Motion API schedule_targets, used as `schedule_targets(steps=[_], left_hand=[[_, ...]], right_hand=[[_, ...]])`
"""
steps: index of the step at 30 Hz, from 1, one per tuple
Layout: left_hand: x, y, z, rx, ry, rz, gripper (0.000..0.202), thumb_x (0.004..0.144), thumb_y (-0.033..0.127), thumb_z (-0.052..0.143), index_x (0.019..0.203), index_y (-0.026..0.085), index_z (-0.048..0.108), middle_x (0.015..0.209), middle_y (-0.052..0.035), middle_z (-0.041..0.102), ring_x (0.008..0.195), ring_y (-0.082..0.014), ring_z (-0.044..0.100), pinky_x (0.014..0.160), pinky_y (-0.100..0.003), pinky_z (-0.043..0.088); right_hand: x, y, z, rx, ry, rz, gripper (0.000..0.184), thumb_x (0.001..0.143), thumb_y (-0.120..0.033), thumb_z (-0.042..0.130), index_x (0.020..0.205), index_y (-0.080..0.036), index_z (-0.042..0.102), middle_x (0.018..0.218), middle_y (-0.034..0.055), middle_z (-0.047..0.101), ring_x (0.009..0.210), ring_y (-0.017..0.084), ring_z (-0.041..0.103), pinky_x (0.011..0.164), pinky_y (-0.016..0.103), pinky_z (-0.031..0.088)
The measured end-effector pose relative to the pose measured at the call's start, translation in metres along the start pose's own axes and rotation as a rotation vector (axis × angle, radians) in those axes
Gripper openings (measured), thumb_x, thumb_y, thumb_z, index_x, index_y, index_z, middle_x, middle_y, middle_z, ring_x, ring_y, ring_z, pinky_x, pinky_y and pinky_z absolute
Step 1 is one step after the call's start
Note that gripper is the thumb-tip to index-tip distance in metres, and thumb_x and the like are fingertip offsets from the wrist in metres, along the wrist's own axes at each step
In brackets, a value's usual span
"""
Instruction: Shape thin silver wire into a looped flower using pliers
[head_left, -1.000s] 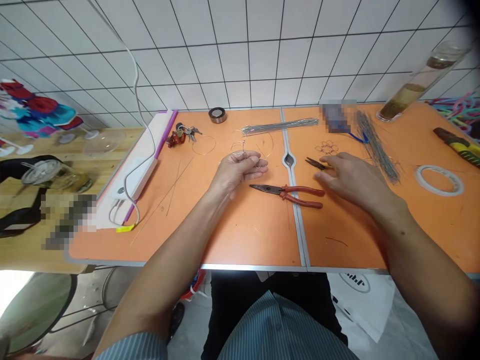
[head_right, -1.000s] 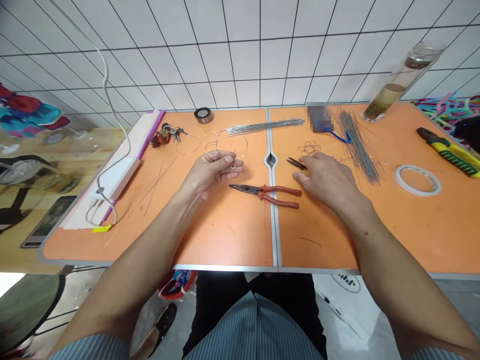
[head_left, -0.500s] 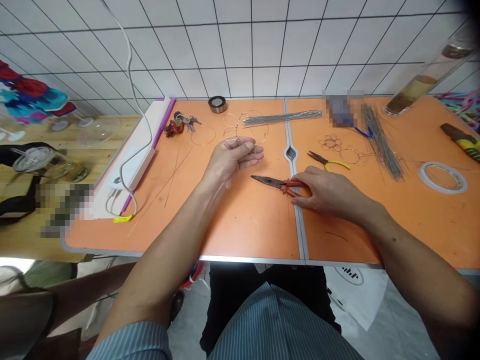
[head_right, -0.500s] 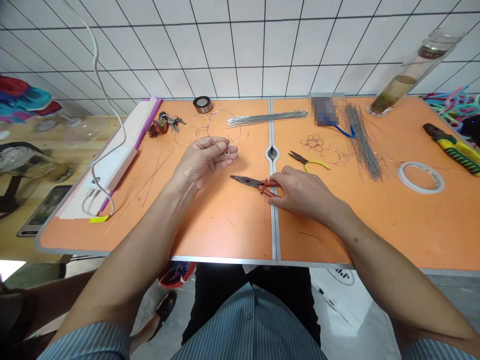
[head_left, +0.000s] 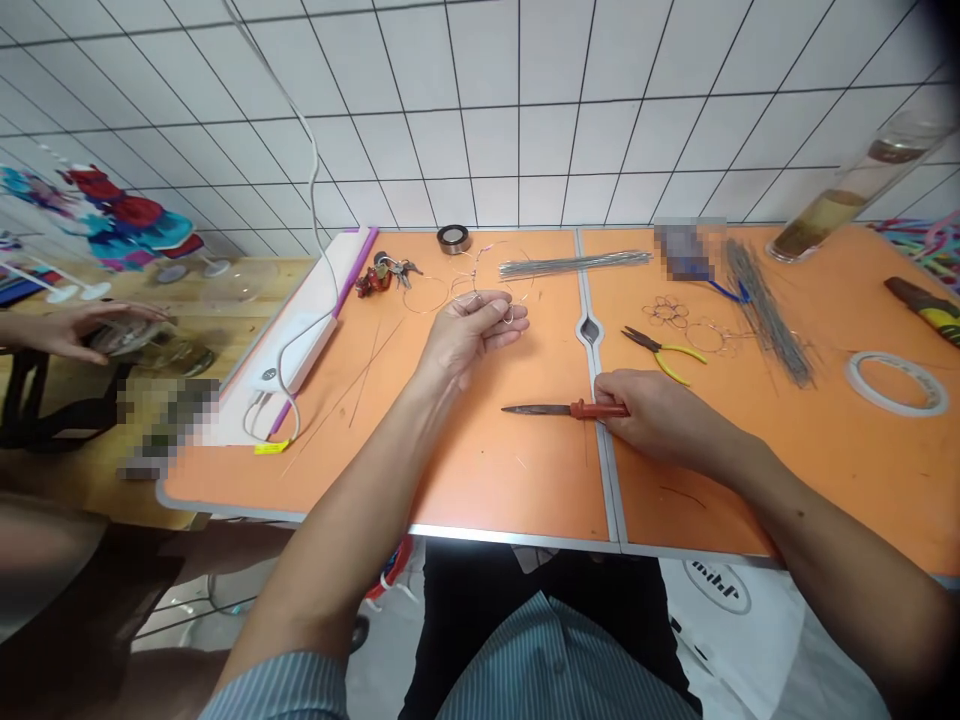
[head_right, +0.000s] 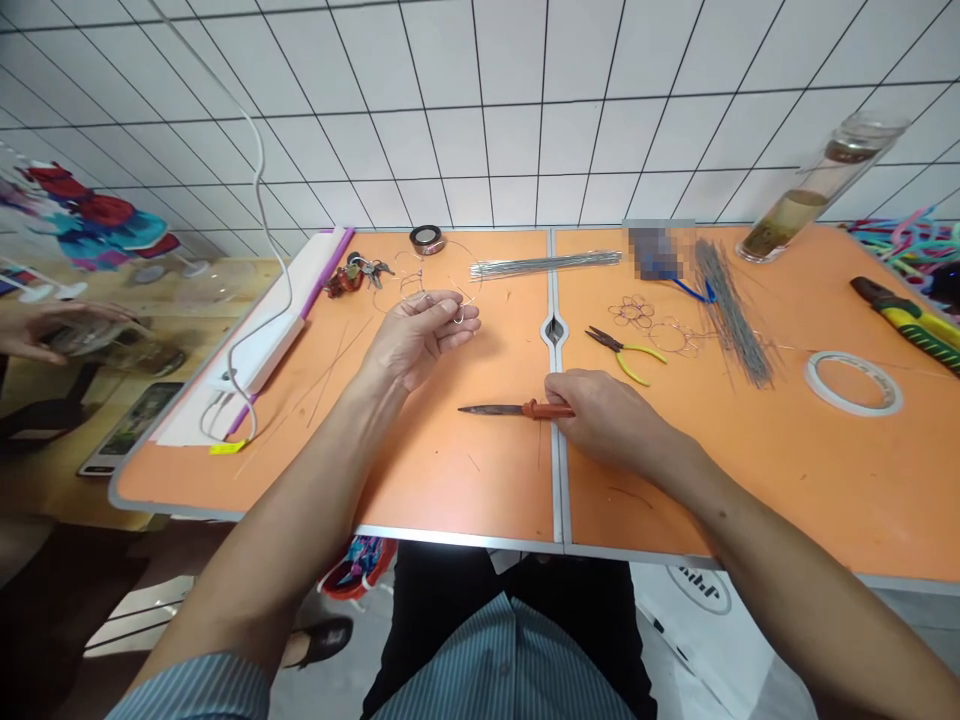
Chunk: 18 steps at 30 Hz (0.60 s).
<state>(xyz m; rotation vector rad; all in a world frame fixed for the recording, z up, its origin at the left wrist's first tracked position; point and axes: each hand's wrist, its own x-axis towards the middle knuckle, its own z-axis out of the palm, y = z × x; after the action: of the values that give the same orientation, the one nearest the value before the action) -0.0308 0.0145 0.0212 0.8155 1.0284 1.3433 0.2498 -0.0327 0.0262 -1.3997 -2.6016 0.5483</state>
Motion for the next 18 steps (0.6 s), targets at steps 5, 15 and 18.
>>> schedule_targets(steps=[5,15,18], left_hand=[[0.001,-0.001,-0.002,-0.038,-0.004,0.007,0.023,0.087,0.024,0.09,0.102,0.015,0.074,0.093,-0.008,0.085,0.081,-0.0186,0.084,0.079,-0.027,0.066],[0.003,0.0,-0.003,-0.061,0.012,0.033,0.017,0.09,0.021,0.086,0.1,0.013,0.075,0.094,-0.01,0.085,0.082,-0.0185,0.085,0.078,-0.025,0.067],[0.002,0.0,-0.003,-0.07,0.009,0.033,0.015,0.09,0.019,0.085,0.099,0.013,0.075,0.092,-0.0094,0.085,0.081,-0.0178,0.084,0.075,-0.024,0.067]], right_hand=[[-0.001,0.008,-0.01,0.073,-0.033,0.092,0.043,0.107,-0.055,0.058,0.077,-0.027,0.045,0.074,0.0005,0.063,0.065,0.02,0.052,0.059,0.034,0.031],[0.0,0.024,-0.037,0.719,-0.187,0.117,0.048,0.1,-0.062,0.075,0.086,-0.025,0.048,0.092,0.003,0.077,0.096,0.024,0.073,0.074,0.032,0.042],[0.001,0.025,-0.035,0.807,-0.183,0.166,0.046,0.097,-0.064,0.079,0.094,-0.024,0.056,0.098,0.0052,0.08,0.067,0.015,0.058,0.063,0.032,0.034]])
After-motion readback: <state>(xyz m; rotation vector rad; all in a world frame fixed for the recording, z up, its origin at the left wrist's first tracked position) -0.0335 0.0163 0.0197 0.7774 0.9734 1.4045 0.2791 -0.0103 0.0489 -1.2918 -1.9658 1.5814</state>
